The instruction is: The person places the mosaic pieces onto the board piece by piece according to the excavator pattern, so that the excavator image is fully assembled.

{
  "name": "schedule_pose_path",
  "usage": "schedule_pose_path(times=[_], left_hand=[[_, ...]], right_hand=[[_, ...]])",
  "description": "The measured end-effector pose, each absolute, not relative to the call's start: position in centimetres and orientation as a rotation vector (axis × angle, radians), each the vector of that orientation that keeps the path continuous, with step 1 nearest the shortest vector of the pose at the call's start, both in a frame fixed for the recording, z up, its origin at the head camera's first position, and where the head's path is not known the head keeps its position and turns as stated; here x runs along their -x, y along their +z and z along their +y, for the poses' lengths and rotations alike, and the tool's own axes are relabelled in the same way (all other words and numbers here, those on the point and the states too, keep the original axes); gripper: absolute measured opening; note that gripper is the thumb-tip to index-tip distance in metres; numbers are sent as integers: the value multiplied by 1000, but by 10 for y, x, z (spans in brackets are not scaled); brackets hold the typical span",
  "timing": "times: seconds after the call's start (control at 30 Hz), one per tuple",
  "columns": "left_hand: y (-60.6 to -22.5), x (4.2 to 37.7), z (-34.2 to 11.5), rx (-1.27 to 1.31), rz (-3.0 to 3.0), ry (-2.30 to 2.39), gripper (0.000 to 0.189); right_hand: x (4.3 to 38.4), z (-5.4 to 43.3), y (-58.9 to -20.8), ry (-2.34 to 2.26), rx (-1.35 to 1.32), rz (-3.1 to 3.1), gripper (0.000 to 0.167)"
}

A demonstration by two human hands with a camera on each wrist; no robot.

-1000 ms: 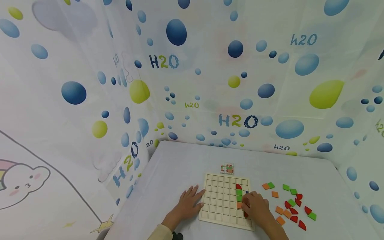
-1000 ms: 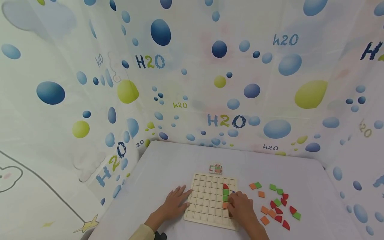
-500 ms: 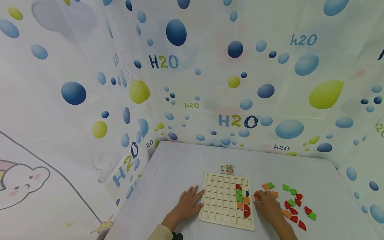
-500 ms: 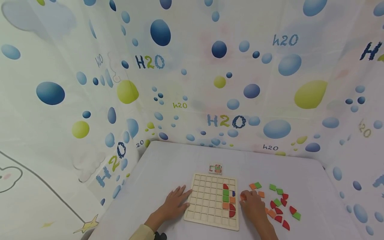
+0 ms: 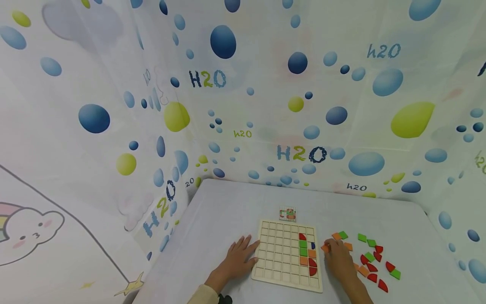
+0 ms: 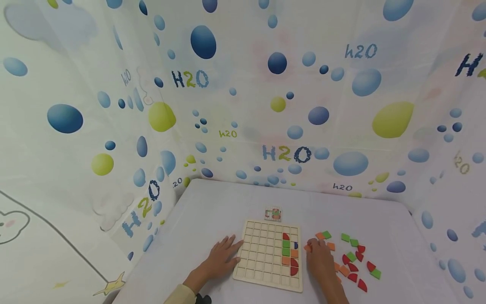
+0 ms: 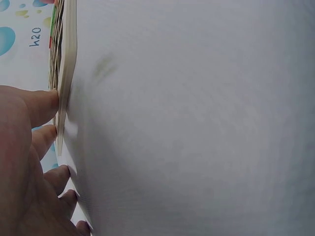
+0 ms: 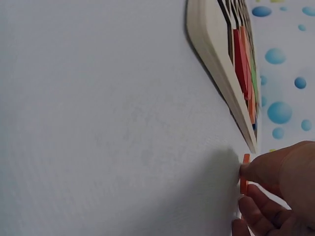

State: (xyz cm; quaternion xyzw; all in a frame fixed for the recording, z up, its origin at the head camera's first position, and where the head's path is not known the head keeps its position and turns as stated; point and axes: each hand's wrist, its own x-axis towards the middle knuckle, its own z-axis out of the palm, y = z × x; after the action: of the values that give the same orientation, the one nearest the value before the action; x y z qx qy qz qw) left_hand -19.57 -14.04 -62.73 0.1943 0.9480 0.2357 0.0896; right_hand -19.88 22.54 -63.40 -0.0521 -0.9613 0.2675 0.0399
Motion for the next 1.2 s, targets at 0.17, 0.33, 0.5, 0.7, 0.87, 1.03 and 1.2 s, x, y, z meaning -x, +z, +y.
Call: schedule_pose_path(times=[0.17, 0.33, 0.5, 0.7, 0.87, 1.03, 1.2], left_hand=[[-629, 197, -141, -575, 2812, 707, 58], [-630, 197, -141, -579, 2818, 704, 58], [-631, 198, -141, -578, 2822, 689, 58], [-631, 197, -141, -578, 2815, 696, 58], [-629, 197, -142, -581, 2814, 711, 58], [-631, 198, -141, -582, 2812, 704, 58], [-631, 197, -141, -584, 2817, 708, 58]], right_hand=[[197, 229, -635, 912, 237, -2916, 39], [200, 232, -638, 978, 308, -2911, 40], [203, 234, -640, 1020, 297, -2913, 33], [205, 235, -638, 1010, 233, -2924, 29], [206, 234, -637, 997, 174, -2949, 26], [200, 233, -639, 977, 154, -2982, 22], [190, 232, -638, 976, 175, -3038, 20]])
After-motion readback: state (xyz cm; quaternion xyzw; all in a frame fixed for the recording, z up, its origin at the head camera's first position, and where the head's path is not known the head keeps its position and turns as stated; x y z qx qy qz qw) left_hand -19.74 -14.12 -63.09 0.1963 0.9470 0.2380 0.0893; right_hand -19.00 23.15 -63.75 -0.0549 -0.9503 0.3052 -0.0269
